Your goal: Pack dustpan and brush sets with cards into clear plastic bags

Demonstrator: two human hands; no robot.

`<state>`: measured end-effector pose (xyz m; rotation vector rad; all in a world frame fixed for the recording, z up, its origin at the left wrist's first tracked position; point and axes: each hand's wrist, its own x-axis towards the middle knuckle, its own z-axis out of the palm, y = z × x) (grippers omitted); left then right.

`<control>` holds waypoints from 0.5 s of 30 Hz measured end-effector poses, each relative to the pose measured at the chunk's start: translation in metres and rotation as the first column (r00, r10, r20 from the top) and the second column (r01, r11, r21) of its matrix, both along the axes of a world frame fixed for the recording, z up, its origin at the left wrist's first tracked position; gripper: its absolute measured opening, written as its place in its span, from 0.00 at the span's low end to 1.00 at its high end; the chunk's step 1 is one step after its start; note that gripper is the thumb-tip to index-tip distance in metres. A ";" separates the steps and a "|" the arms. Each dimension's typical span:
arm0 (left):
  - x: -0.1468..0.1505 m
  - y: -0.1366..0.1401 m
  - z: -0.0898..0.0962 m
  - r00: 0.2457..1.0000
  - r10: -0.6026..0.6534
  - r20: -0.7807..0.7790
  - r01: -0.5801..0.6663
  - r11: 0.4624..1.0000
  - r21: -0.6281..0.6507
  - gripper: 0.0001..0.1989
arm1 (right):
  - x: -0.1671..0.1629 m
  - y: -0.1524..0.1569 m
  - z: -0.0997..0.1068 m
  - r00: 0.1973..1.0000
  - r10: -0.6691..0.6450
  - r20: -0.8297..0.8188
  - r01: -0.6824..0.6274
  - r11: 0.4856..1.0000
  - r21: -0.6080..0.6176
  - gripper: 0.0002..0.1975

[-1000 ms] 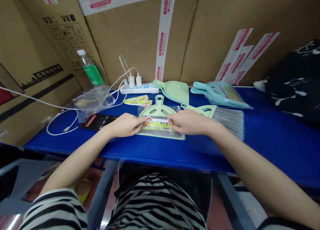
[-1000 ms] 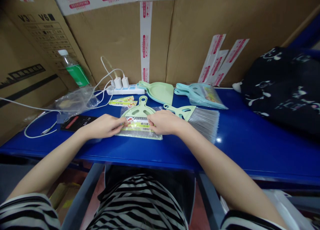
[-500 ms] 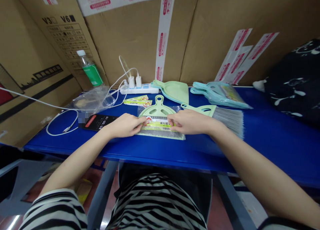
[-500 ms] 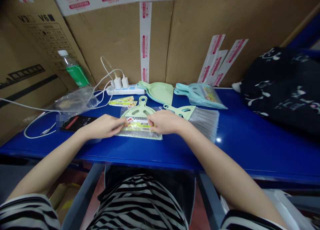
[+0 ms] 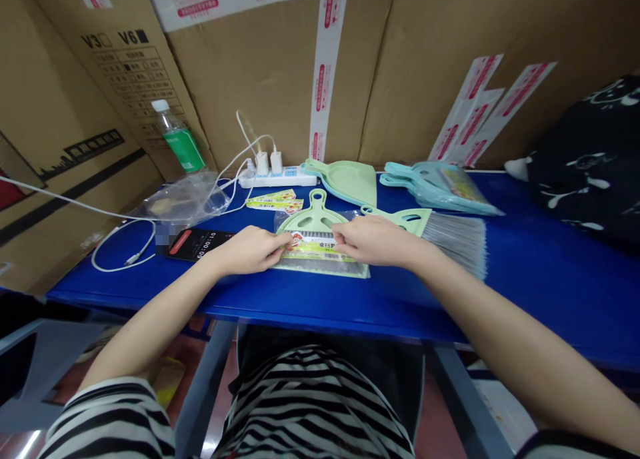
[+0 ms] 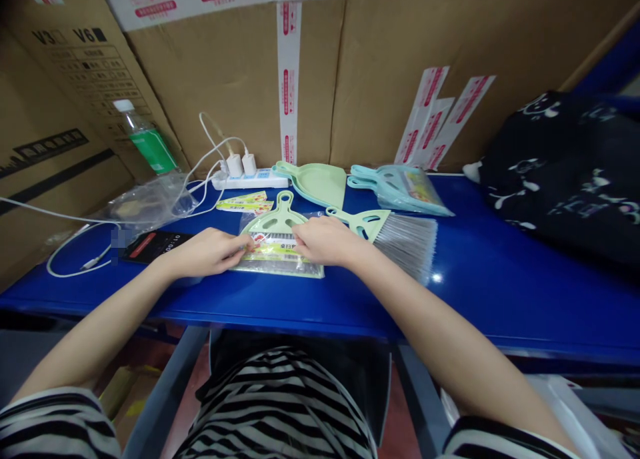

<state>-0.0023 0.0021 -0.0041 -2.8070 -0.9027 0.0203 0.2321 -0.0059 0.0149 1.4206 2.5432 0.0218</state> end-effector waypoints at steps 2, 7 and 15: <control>-0.001 0.000 -0.001 1.000 -0.015 -0.002 0.015 1.000 0.014 0.12 | -0.002 0.001 -0.001 1.000 -0.017 -0.007 0.018 1.000 0.022 0.13; -0.002 0.000 -0.004 0.994 -0.102 0.043 0.102 0.995 0.004 0.14 | -0.007 -0.002 -0.001 0.998 -0.064 0.022 0.063 0.996 0.067 0.18; -0.001 0.000 -0.002 0.983 -0.132 0.127 0.151 0.978 -0.148 0.21 | -0.006 0.000 -0.001 0.994 -0.110 -0.009 0.110 0.994 0.010 0.15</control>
